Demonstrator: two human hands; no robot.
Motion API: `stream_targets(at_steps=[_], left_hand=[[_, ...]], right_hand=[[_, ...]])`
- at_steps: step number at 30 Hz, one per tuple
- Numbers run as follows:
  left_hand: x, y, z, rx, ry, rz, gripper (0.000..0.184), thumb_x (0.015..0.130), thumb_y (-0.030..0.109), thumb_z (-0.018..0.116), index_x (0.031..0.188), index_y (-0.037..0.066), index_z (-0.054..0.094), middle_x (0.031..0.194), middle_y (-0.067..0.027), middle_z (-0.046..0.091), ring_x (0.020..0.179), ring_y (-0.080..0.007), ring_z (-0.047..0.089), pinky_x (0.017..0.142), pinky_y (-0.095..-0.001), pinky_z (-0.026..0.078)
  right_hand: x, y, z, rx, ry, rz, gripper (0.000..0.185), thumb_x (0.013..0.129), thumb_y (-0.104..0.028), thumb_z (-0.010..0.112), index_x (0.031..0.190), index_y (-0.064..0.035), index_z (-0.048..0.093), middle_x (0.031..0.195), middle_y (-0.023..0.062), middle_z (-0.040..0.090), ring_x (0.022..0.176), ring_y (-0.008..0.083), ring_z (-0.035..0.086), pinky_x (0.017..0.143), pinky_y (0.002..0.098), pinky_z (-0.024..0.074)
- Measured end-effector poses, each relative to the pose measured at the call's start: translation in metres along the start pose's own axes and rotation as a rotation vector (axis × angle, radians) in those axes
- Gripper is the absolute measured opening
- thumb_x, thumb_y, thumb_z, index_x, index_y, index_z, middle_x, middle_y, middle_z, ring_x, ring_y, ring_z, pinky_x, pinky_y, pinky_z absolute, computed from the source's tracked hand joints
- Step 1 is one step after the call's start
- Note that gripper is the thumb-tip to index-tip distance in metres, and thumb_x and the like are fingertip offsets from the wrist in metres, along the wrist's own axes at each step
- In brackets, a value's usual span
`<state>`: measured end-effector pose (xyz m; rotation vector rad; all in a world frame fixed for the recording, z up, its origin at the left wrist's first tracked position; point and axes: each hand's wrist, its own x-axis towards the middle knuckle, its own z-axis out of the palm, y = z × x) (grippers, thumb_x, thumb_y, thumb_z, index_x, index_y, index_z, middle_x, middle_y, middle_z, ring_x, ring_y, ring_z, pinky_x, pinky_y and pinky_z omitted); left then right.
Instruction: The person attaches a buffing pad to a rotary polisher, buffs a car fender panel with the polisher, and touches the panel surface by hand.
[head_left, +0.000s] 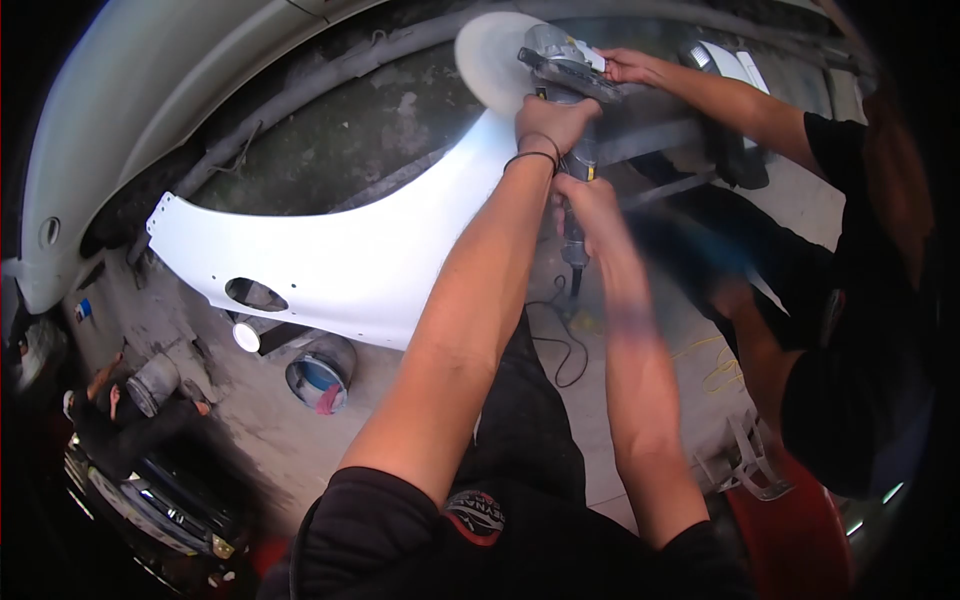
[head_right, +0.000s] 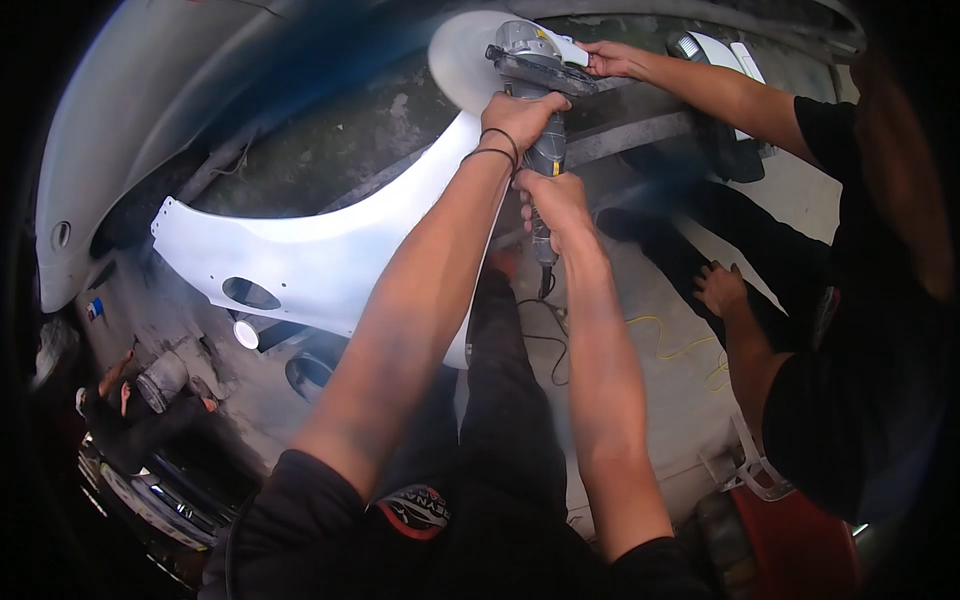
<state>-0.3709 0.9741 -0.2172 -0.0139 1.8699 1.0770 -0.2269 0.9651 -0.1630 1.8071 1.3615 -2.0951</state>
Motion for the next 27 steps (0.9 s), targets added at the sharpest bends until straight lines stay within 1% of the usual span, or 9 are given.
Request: stream_targets(at_steps=[4,6,8,11,14,19,22,25,27], left_hand=[[0.0,0.0,0.004,0.006,-0.013,-0.011,0.104,0.066,0.048,0.099,0.14,-0.016,0.063,0.129,-0.0317,0.08,0.122,-0.0396,0.08,0.108,-0.041,0.062],[-0.018,-0.012,0.003,0.0,0.009,-0.009,0.103,0.067,0.048,0.098,0.14,-0.016,0.063,0.131,-0.0317,0.079,0.122,-0.0399,0.08,0.108,-0.0411,0.062],[-0.047,-0.036,-0.003,-0.061,-0.014,0.029,0.102,0.069,0.045,0.098,0.142,-0.016,0.061,0.132,-0.0304,0.079,0.122,-0.0399,0.08,0.108,-0.041,0.061],[-0.082,-0.069,-0.001,-0.099,0.065,0.003,0.096,0.07,0.042,0.098,0.139,-0.015,0.063,0.128,-0.0282,0.081,0.119,-0.0389,0.08,0.108,-0.0404,0.061],[-0.084,-0.076,0.002,-0.192,0.048,0.034,0.094,0.07,0.04,0.098,0.138,-0.014,0.063,0.127,-0.0273,0.081,0.117,-0.0375,0.081,0.107,-0.0398,0.061],[-0.034,-0.038,0.008,-0.159,0.039,0.025,0.095,0.068,0.041,0.099,0.136,-0.015,0.063,0.125,-0.0282,0.081,0.116,-0.0363,0.081,0.103,-0.0393,0.063],[0.0,-0.013,0.015,-0.116,0.025,-0.001,0.1,0.067,0.044,0.099,0.138,-0.016,0.063,0.123,-0.0281,0.082,0.115,-0.0356,0.082,0.102,-0.0387,0.063],[0.03,0.009,0.022,-0.1,0.014,0.021,0.095,0.066,0.045,0.098,0.134,-0.014,0.069,0.122,-0.0265,0.083,0.112,-0.0342,0.083,0.101,-0.0383,0.064],[0.039,0.022,0.02,-0.096,-0.044,0.013,0.085,0.067,0.047,0.097,0.125,-0.01,0.077,0.12,-0.0248,0.084,0.109,-0.0326,0.084,0.099,-0.0385,0.065]], right_hand=[[0.003,-0.002,-0.003,0.024,0.006,0.027,0.014,0.096,-0.016,0.076,0.092,-0.0031,0.072,0.074,0.0046,0.067,0.058,0.0158,0.063,0.053,0.0363,0.0483],[-0.018,0.013,-0.006,-0.004,0.006,0.024,0.013,0.09,-0.014,0.081,0.088,-0.0029,0.075,0.075,0.0025,0.068,0.059,0.0135,0.063,0.052,0.0341,0.0485],[-0.039,0.038,-0.009,-0.032,0.016,0.061,0.012,0.09,-0.013,0.081,0.088,-0.0026,0.074,0.075,0.0025,0.068,0.058,0.0133,0.063,0.051,0.0343,0.0483],[-0.071,0.062,-0.009,-0.063,0.035,0.078,0.012,0.09,-0.013,0.08,0.087,-0.0024,0.074,0.074,0.0027,0.068,0.057,0.0129,0.062,0.05,0.0347,0.0478],[-0.069,0.067,-0.012,-0.051,0.042,0.051,0.013,0.09,-0.012,0.08,0.086,-0.0028,0.073,0.073,0.0029,0.068,0.056,0.0125,0.062,0.049,0.0351,0.0475],[-0.025,0.033,-0.013,-0.074,0.025,0.049,0.013,0.09,-0.012,0.08,0.085,-0.0032,0.072,0.073,0.0035,0.068,0.056,0.0127,0.062,0.05,0.0347,0.0473],[0.004,0.007,-0.016,-0.078,0.004,-0.023,0.014,0.095,-0.014,0.076,0.088,-0.0028,0.072,0.076,0.0056,0.069,0.059,0.0168,0.064,0.053,0.0378,0.05],[0.026,-0.019,-0.02,0.002,-0.001,0.028,0.014,0.09,-0.014,0.081,0.086,-0.0023,0.073,0.073,0.0034,0.067,0.058,0.0148,0.062,0.051,0.0354,0.0476],[0.029,-0.03,-0.019,0.007,-0.015,0.026,0.015,0.09,-0.014,0.081,0.085,-0.003,0.073,0.074,0.0035,0.067,0.059,0.0149,0.063,0.052,0.0348,0.0481]])
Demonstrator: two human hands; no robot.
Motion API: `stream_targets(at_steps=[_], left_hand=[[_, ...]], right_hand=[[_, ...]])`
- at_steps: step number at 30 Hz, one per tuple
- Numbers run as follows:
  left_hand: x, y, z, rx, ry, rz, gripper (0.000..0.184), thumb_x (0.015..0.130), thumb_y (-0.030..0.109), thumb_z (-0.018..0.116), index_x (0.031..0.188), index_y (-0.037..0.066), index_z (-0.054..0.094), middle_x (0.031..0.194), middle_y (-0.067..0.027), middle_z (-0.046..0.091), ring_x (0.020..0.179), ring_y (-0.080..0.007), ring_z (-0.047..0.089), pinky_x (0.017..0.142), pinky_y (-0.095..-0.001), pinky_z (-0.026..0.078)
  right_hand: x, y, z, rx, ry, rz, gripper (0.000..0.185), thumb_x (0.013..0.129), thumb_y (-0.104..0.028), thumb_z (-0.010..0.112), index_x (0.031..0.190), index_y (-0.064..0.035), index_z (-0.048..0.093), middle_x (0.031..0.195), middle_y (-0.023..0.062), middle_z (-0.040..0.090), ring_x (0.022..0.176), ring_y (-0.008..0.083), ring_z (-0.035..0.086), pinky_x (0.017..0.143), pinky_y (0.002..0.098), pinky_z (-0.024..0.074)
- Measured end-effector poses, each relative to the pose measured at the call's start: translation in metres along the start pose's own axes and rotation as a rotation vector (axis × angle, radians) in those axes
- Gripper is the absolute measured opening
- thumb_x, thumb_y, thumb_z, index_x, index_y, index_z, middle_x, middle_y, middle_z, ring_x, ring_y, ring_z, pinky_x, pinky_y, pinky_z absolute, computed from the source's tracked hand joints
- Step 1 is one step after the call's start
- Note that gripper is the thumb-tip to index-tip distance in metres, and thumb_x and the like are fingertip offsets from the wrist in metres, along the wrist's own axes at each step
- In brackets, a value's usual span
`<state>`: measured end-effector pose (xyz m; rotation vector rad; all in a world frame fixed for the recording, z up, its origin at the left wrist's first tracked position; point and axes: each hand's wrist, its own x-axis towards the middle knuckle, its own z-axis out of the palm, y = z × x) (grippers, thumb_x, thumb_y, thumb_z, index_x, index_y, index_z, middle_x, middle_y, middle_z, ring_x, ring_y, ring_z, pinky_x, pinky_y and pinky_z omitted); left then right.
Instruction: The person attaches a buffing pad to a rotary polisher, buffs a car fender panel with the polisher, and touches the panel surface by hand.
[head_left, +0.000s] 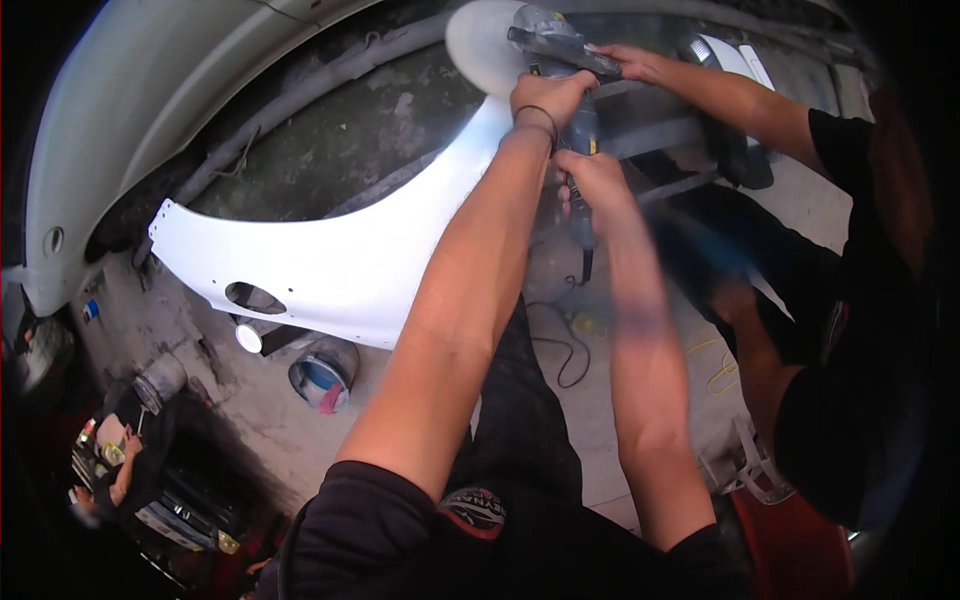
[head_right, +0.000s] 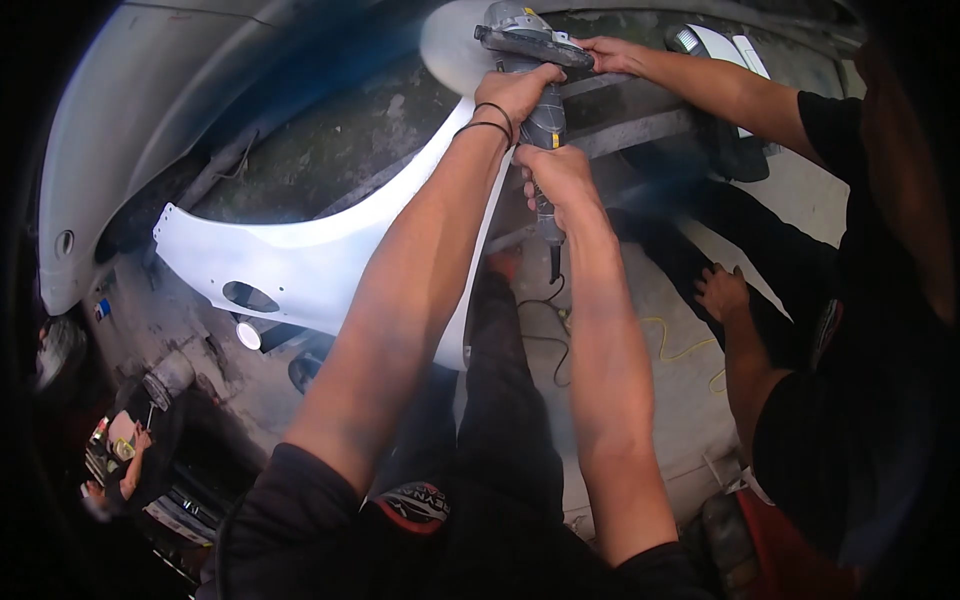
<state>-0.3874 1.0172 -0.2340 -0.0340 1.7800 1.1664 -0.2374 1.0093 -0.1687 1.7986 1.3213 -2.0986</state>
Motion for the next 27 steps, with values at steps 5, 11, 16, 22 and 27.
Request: stream_targets(at_steps=[5,11,16,22,27], left_hand=[[-0.039,-0.016,-0.015,-0.011,0.056,-0.031,0.089,0.068,0.046,0.098,0.131,-0.013,0.073,0.124,-0.0263,0.083,0.113,-0.0346,0.083,0.102,-0.0396,0.063],[-0.151,-0.093,-0.039,-0.082,0.104,-0.028,0.094,0.07,0.042,0.098,0.137,-0.014,0.063,0.131,-0.0287,0.08,0.123,-0.0378,0.079,0.109,-0.0415,0.06],[-0.176,-0.127,-0.035,-0.161,0.036,-0.067,0.085,0.074,0.036,0.097,0.14,-0.007,0.064,0.132,-0.0239,0.08,0.122,-0.0338,0.079,0.107,-0.0402,0.06],[-0.108,-0.07,-0.01,-0.274,-0.022,0.0,0.073,0.077,0.032,0.095,0.135,-0.006,0.071,0.124,-0.0184,0.082,0.11,-0.0288,0.08,0.098,-0.0391,0.062],[-0.072,-0.043,-0.003,-0.331,-0.141,-0.041,0.075,0.073,0.03,0.098,0.133,-0.006,0.072,0.118,-0.0151,0.081,0.097,-0.0272,0.079,0.09,-0.0411,0.064]], right_hand=[[-0.027,0.02,0.006,-0.096,-0.01,0.004,0.015,0.096,-0.017,0.078,0.092,-0.0034,0.073,0.074,0.0034,0.066,0.059,0.0149,0.063,0.054,0.0359,0.0506],[-0.118,0.105,0.018,-0.121,0.049,0.077,0.013,0.094,-0.013,0.079,0.092,-0.002,0.072,0.075,0.0035,0.067,0.056,0.0131,0.061,0.05,0.0342,0.0468],[-0.142,0.124,0.013,-0.137,0.088,0.146,0.011,0.091,-0.009,0.079,0.096,-0.0017,0.073,0.072,0.0021,0.066,0.054,0.0119,0.06,0.049,0.0338,0.0466],[-0.086,0.063,-0.004,-0.266,0.125,0.033,0.015,0.089,-0.013,0.08,0.085,-0.0001,0.073,0.065,0.0036,0.064,0.05,0.0137,0.059,0.048,0.0345,0.046],[-0.052,0.045,-0.008,-0.263,0.155,-0.055,0.023,0.089,-0.016,0.08,0.075,0.0012,0.073,0.063,0.0064,0.066,0.049,0.0161,0.061,0.049,0.0362,0.0455]])
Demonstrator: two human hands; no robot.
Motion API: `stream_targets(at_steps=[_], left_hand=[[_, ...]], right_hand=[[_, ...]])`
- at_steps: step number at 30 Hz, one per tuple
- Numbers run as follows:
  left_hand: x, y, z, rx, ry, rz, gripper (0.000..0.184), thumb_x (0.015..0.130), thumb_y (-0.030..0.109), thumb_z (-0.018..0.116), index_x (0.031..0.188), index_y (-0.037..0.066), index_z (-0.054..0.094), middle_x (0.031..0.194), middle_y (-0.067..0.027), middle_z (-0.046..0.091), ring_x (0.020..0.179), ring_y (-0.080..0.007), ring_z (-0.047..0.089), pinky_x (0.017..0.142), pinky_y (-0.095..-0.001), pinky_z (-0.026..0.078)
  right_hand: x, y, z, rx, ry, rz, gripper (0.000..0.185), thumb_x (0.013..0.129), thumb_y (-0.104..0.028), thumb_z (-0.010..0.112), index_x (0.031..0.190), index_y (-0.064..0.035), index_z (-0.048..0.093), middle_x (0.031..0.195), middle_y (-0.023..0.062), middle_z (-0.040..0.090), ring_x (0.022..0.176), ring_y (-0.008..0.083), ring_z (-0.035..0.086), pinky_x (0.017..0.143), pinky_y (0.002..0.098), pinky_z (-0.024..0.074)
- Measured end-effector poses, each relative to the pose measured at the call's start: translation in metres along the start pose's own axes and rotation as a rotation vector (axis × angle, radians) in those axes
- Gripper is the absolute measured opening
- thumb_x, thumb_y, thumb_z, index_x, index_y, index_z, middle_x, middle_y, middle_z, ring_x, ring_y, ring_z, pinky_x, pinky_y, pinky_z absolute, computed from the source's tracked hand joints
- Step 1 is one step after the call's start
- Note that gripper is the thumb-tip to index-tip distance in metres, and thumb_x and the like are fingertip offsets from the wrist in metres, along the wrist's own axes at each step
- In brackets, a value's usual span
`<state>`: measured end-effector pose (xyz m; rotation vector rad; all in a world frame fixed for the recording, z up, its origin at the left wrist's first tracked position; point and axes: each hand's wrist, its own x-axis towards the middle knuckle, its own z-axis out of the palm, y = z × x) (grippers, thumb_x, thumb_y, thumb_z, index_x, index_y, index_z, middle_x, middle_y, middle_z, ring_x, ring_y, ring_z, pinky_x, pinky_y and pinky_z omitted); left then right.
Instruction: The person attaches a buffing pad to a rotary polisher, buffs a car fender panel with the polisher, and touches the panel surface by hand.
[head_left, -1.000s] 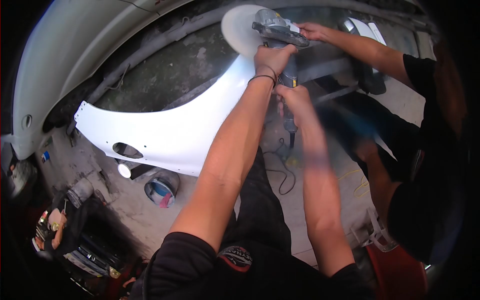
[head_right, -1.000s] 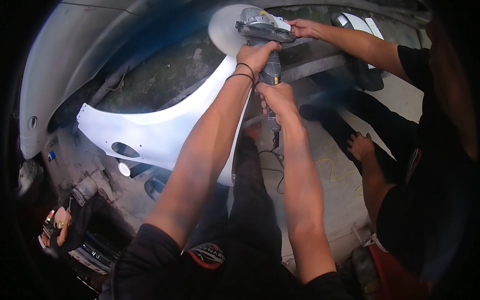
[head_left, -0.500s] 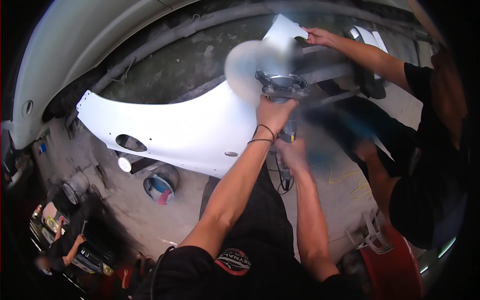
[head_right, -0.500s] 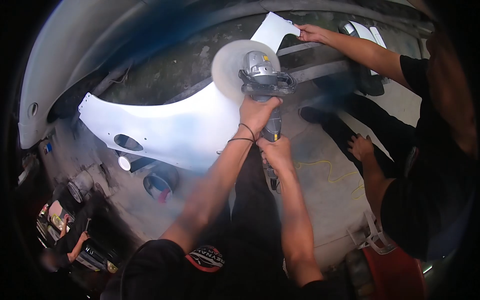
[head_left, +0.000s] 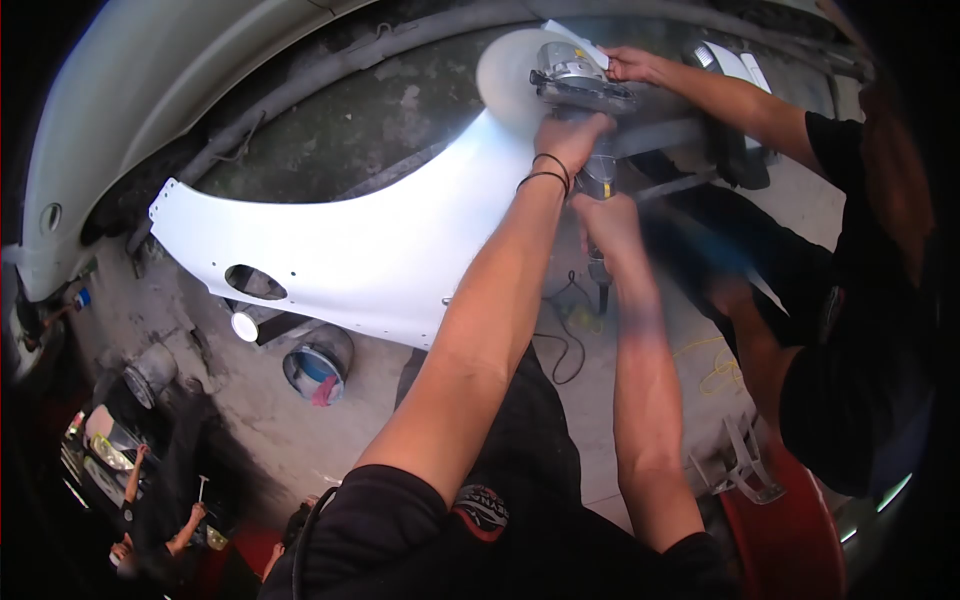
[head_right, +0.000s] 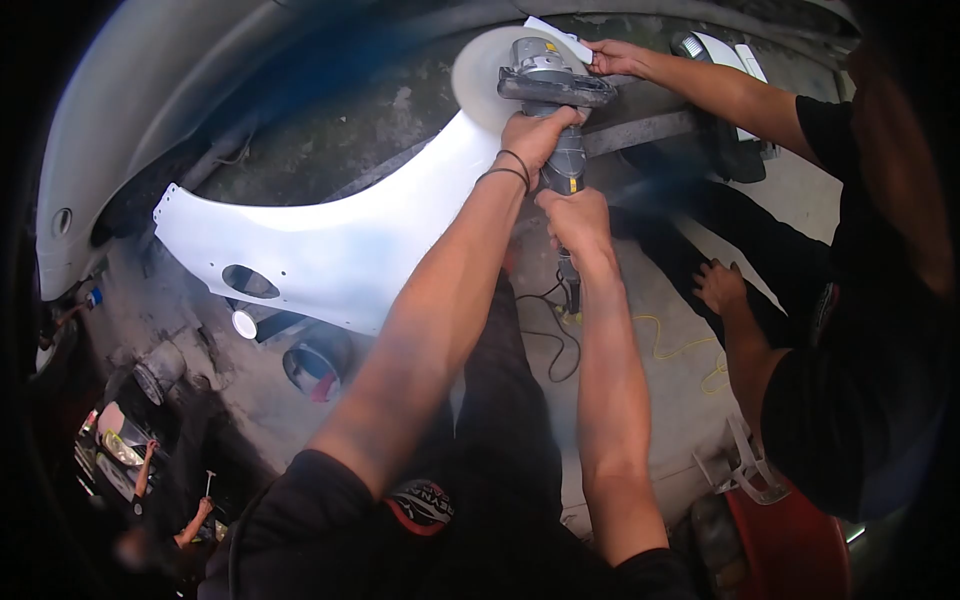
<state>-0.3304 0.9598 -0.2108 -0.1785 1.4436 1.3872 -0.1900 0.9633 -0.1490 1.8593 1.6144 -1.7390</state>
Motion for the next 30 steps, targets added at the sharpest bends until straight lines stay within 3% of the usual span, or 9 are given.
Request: stream_targets(at_steps=[5,7,10,11,13,14,20,25,30], left_hand=[[-0.043,-0.057,-0.015,0.012,0.105,0.061,0.071,0.076,0.029,0.097,0.132,-0.005,0.072,0.121,-0.0181,0.082,0.109,-0.0283,0.08,0.097,-0.0399,0.063],[-0.086,-0.075,-0.025,0.024,0.149,0.143,0.042,0.084,0.022,0.094,0.117,-0.001,0.081,0.109,-0.0092,0.082,0.094,-0.0197,0.077,0.086,-0.0364,0.061],[-0.117,-0.085,-0.032,0.076,0.168,0.063,0.041,0.083,0.02,0.094,0.116,-0.001,0.081,0.111,-0.0105,0.083,0.097,-0.0201,0.077,0.088,-0.0365,0.061],[-0.118,-0.083,-0.033,0.079,0.166,0.057,0.041,0.083,0.02,0.094,0.116,-0.001,0.081,0.111,-0.0105,0.083,0.097,-0.0201,0.077,0.088,-0.0365,0.061],[-0.114,-0.075,-0.034,0.073,0.107,-0.014,0.071,0.079,0.023,0.095,0.138,-0.006,0.068,0.126,-0.0191,0.081,0.114,-0.0288,0.079,0.101,-0.0387,0.062],[-0.108,-0.073,-0.031,0.077,0.107,-0.016,0.071,0.079,0.023,0.095,0.138,-0.006,0.068,0.126,-0.0191,0.081,0.114,-0.0288,0.079,0.101,-0.0387,0.062],[-0.021,-0.035,0.001,0.09,0.147,0.069,0.071,0.074,0.028,0.099,0.129,-0.009,0.073,0.121,-0.0198,0.082,0.109,-0.0298,0.081,0.098,-0.0392,0.063],[0.04,0.003,0.015,0.215,0.046,0.046,0.067,0.069,0.038,0.1,0.115,-0.007,0.082,0.112,-0.0186,0.085,0.101,-0.028,0.083,0.095,-0.039,0.064],[0.036,0.002,-0.001,0.277,0.056,0.061,0.069,0.069,0.041,0.099,0.115,-0.007,0.083,0.111,-0.019,0.085,0.102,-0.0282,0.083,0.095,-0.0391,0.064]], right_hand=[[-0.055,0.038,0.004,-0.015,-0.025,0.066,0.016,0.089,-0.014,0.08,0.082,-0.0004,0.074,0.066,0.004,0.066,0.052,0.0144,0.06,0.049,0.0351,0.0454],[-0.082,0.061,0.011,0.028,-0.036,0.111,0.014,0.089,-0.013,0.08,0.085,-0.001,0.074,0.068,0.0034,0.067,0.053,0.0135,0.061,0.049,0.0344,0.0456],[-0.101,0.085,0.016,0.053,-0.04,0.169,0.011,0.089,-0.011,0.079,0.088,-0.0017,0.074,0.071,0.0024,0.067,0.055,0.0116,0.062,0.049,0.0333,0.0457],[-0.102,0.088,0.016,0.036,-0.042,0.171,0.01,0.09,-0.01,0.078,0.088,-0.0019,0.073,0.072,0.002,0.067,0.056,0.0107,0.062,0.049,0.0329,0.0457],[-0.095,0.088,0.017,0.06,-0.031,0.139,0.01,0.09,-0.01,0.079,0.087,-0.0024,0.072,0.071,0.0017,0.067,0.055,0.0106,0.061,0.048,0.0332,0.0456],[-0.088,0.086,0.018,0.083,-0.022,0.101,0.011,0.09,-0.01,0.079,0.086,-0.003,0.072,0.07,0.0013,0.066,0.054,0.0106,0.06,0.048,0.0335,0.0456],[-0.02,0.032,0.0,0.113,-0.035,0.074,0.017,0.09,-0.014,0.082,0.083,-0.0023,0.072,0.069,0.0026,0.066,0.053,0.0119,0.06,0.048,0.0339,0.0461],[0.031,-0.001,-0.001,0.172,-0.031,0.03,0.016,0.09,-0.014,0.083,0.083,-0.0031,0.073,0.07,0.0038,0.067,0.055,0.0129,0.061,0.05,0.0349,0.0476],[0.023,-0.001,0.015,0.219,-0.052,0.05,0.016,0.091,-0.015,0.083,0.083,-0.0034,0.073,0.072,0.0036,0.068,0.056,0.0137,0.062,0.051,0.0349,0.0486]])
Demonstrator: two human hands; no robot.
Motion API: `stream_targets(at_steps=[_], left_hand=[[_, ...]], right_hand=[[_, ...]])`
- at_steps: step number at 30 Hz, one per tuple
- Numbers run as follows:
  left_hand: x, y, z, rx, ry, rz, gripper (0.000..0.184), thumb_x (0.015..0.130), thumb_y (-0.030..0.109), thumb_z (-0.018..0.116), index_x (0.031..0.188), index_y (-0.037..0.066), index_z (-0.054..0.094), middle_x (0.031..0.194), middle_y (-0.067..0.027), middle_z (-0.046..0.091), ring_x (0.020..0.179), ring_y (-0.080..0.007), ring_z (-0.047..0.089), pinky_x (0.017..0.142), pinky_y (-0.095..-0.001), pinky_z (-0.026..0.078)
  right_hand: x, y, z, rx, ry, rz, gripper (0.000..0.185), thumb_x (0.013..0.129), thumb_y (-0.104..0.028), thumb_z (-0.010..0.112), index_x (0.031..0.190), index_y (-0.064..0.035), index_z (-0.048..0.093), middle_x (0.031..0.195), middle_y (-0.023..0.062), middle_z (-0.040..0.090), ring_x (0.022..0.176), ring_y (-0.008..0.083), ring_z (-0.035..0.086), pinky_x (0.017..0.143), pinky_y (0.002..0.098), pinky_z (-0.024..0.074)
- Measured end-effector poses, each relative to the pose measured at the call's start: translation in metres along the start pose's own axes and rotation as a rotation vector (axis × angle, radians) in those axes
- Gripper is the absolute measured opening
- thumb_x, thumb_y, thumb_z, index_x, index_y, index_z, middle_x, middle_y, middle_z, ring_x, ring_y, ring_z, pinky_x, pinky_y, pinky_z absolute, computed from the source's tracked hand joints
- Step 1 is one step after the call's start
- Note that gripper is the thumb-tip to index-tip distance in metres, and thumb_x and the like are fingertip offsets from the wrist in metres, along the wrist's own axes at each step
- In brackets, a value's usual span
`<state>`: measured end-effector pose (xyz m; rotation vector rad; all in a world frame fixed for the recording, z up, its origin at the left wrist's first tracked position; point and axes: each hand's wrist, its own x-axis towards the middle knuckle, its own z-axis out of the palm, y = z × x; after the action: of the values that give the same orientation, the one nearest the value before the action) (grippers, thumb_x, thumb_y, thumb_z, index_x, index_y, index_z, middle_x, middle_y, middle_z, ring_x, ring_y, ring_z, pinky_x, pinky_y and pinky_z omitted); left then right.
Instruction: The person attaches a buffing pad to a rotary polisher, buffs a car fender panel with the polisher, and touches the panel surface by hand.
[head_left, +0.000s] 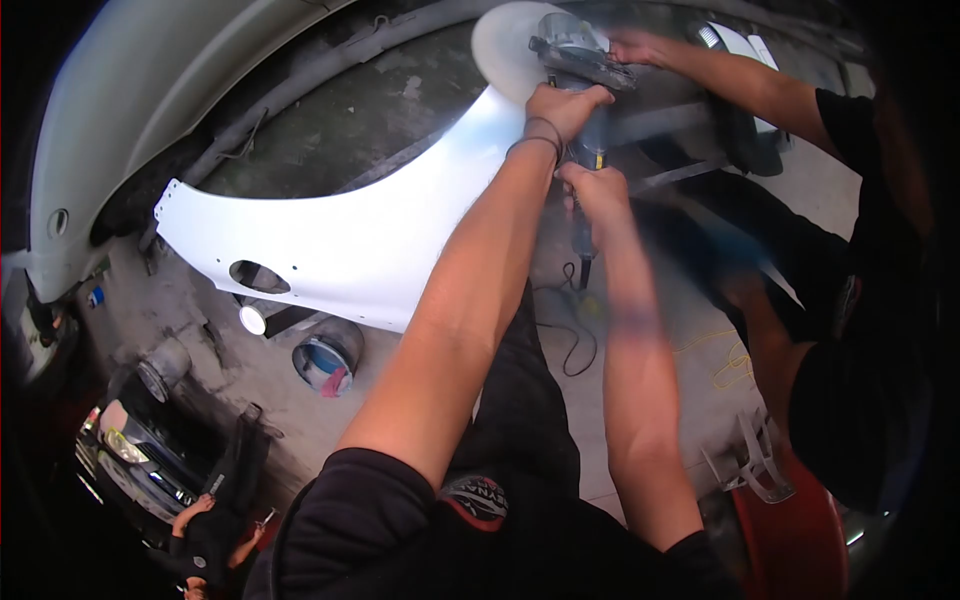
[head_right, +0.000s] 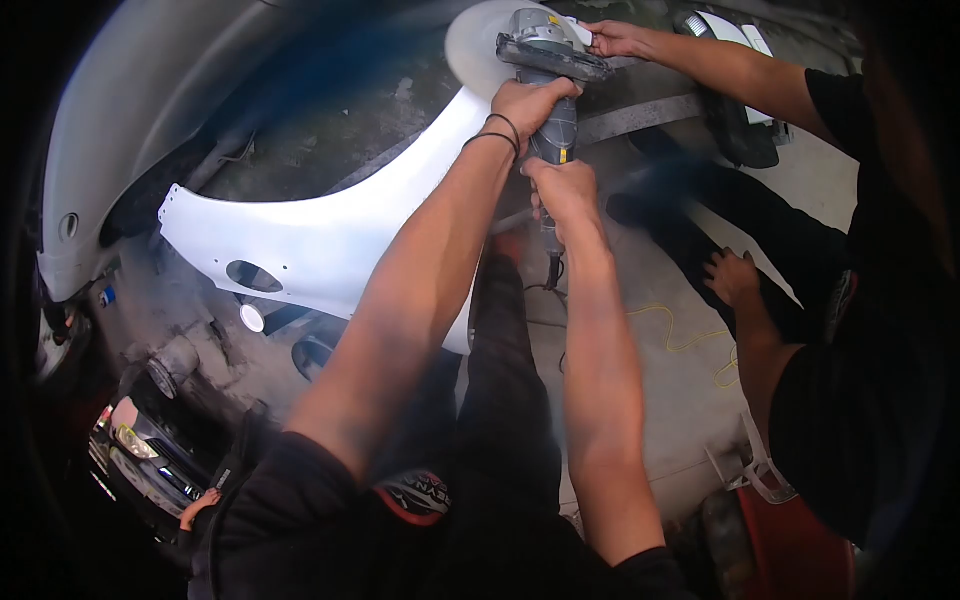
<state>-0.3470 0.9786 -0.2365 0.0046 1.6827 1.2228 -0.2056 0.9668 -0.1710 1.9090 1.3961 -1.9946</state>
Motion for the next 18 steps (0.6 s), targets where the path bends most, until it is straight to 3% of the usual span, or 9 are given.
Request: stream_targets(at_steps=[4,6,11,18], left_hand=[[-0.058,-0.05,-0.016,-0.002,0.089,0.001,0.082,0.07,0.038,0.099,0.132,-0.009,0.072,0.119,-0.0227,0.083,0.109,-0.0337,0.082,0.1,-0.0398,0.063],[-0.102,-0.072,-0.026,-0.015,0.143,0.047,0.081,0.073,0.035,0.098,0.134,-0.01,0.07,0.117,-0.0219,0.083,0.11,-0.0328,0.081,0.101,-0.0394,0.063],[-0.188,-0.11,-0.05,-0.037,0.139,-0.108,0.065,0.078,0.03,0.096,0.129,-0.006,0.075,0.118,-0.0191,0.084,0.107,-0.0303,0.081,0.098,-0.0396,0.063],[-0.172,-0.095,-0.031,-0.125,0.056,-0.118,0.059,0.08,0.027,0.095,0.127,-0.003,0.077,0.118,-0.0162,0.084,0.104,-0.0255,0.081,0.095,-0.0386,0.062]], right_hand=[[-0.044,0.054,0.004,-0.048,-0.02,0.072,0.017,0.091,-0.015,0.082,0.084,-0.0029,0.072,0.069,0.0028,0.065,0.054,0.0136,0.061,0.05,0.035,0.0477],[-0.078,0.081,0.009,-0.075,0.005,0.083,0.016,0.091,-0.015,0.081,0.087,-0.0027,0.071,0.069,0.0031,0.066,0.054,0.0134,0.061,0.05,0.0349,0.0477],[-0.134,0.143,0.01,-0.161,-0.052,0.17,0.018,0.091,-0.014,0.082,0.095,-0.0004,0.071,0.07,0.0035,0.066,0.054,0.0136,0.061,0.05,0.0352,0.048],[-0.113,0.139,-0.009,-0.189,-0.005,0.163,0.019,0.09,-0.015,0.081,0.097,0.001,0.074,0.072,0.0057,0.07,0.056,0.0153,0.065,0.053,0.0358,0.0496]])
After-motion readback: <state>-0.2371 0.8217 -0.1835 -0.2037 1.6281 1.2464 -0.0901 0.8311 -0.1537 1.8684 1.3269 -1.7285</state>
